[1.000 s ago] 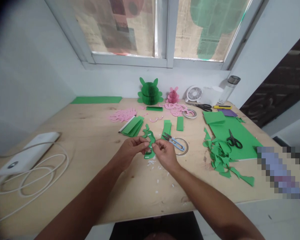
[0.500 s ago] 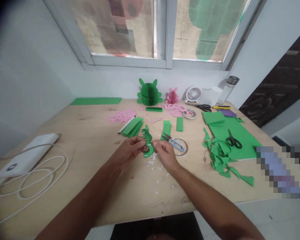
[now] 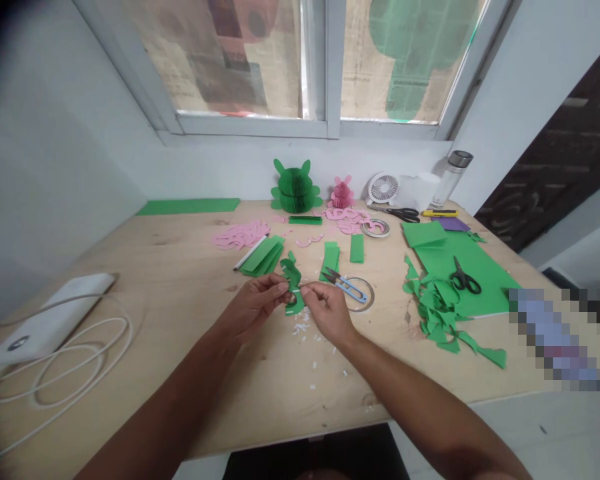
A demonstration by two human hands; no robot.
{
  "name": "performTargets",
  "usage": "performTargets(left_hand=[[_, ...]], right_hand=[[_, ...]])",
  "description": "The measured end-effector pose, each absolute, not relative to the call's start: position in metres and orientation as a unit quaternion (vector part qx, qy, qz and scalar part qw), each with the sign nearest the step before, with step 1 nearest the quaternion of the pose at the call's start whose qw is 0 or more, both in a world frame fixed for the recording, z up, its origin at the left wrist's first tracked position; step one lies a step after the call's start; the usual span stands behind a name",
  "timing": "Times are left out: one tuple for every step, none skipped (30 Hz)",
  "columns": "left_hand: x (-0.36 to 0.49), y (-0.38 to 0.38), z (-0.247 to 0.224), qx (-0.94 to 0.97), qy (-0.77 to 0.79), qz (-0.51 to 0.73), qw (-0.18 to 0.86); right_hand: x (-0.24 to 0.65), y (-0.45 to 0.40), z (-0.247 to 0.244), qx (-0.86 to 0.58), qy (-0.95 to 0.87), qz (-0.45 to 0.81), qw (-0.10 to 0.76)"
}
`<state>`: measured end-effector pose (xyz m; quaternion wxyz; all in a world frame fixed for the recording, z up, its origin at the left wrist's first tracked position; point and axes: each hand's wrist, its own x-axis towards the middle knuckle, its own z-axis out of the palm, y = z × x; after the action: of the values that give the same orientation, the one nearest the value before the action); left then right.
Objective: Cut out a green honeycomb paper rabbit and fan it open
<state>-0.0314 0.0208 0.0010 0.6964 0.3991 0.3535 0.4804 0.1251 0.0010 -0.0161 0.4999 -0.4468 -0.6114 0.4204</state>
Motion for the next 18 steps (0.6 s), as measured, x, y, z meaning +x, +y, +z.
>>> performTargets(left_hand=[[-0.0315,0.0209,0.001,0.4,0.352,0.481,0.696],[-0.0316,0.021,0.0009,0.4,0.35,0.483,0.696],[-0.0317,0.0211,0.0007,0.4,0.348,0.484,0.696],[-0.0317,0.0211,0.0005,0.399,0.346,0.485,0.697],[-0.0316,0.0211,0.0003,0.397,0.345,0.486,0.698],[-0.0314,0.0211,0.0,0.396,0.345,0.486,0.699],[-0.0312,0.021,-0.0001,0.395,0.345,0.486,0.699],[-0.0309,0.0208,-0.0003,0.394,0.347,0.486,0.699],[-0.0306,0.0206,-0.0003,0.393,0.35,0.485,0.698],[-0.0303,0.0204,-0.0002,0.393,0.355,0.484,0.697],[-0.03,0.0201,0.0,0.392,0.361,0.483,0.694],[-0.0297,0.0198,0.0003,0.39,0.368,0.484,0.692],[-0.0295,0.0196,0.0006,0.386,0.373,0.484,0.691],[-0.0294,0.0194,0.001,0.383,0.376,0.485,0.69],[-0.0293,0.0192,0.0013,0.38,0.377,0.487,0.69],[-0.0294,0.0192,0.0014,0.38,0.374,0.49,0.69],[-0.0296,0.0193,0.0015,0.384,0.37,0.491,0.689],[-0.0299,0.0195,0.0013,0.394,0.366,0.491,0.685]], right_hand=[[0.1252,0.0005,-0.0159,-0.446,-0.618,0.415,0.496],[0.1251,0.0001,-0.0157,-0.447,-0.625,0.409,0.493],[0.125,-0.0003,-0.0155,-0.448,-0.631,0.4,0.491],[0.1248,-0.0005,-0.0155,-0.45,-0.637,0.388,0.491],[0.1246,-0.0008,-0.0155,-0.453,-0.642,0.377,0.491],[0.1242,-0.001,-0.0155,-0.456,-0.645,0.366,0.492],[0.1238,-0.0011,-0.0156,-0.459,-0.646,0.357,0.494],[0.1234,-0.0012,-0.0156,-0.462,-0.647,0.349,0.496],[0.1229,-0.0014,-0.0156,-0.465,-0.647,0.341,0.498],[0.1225,-0.0015,-0.0155,-0.467,-0.648,0.335,0.5],[0.1221,-0.0016,-0.0154,-0.469,-0.647,0.328,0.503],[0.1219,-0.0016,-0.0154,-0.472,-0.646,0.324,0.505],[0.1219,-0.0015,-0.0154,-0.474,-0.645,0.321,0.506],[0.1221,-0.0013,-0.0157,-0.477,-0.642,0.32,0.507],[0.1224,-0.0009,-0.0161,-0.48,-0.638,0.323,0.507],[0.1228,-0.0004,-0.0168,-0.483,-0.633,0.332,0.507],[0.1233,0.0003,-0.0176,-0.484,-0.625,0.345,0.506],[0.1237,0.001,-0.0185,-0.483,-0.615,0.363,0.507]])
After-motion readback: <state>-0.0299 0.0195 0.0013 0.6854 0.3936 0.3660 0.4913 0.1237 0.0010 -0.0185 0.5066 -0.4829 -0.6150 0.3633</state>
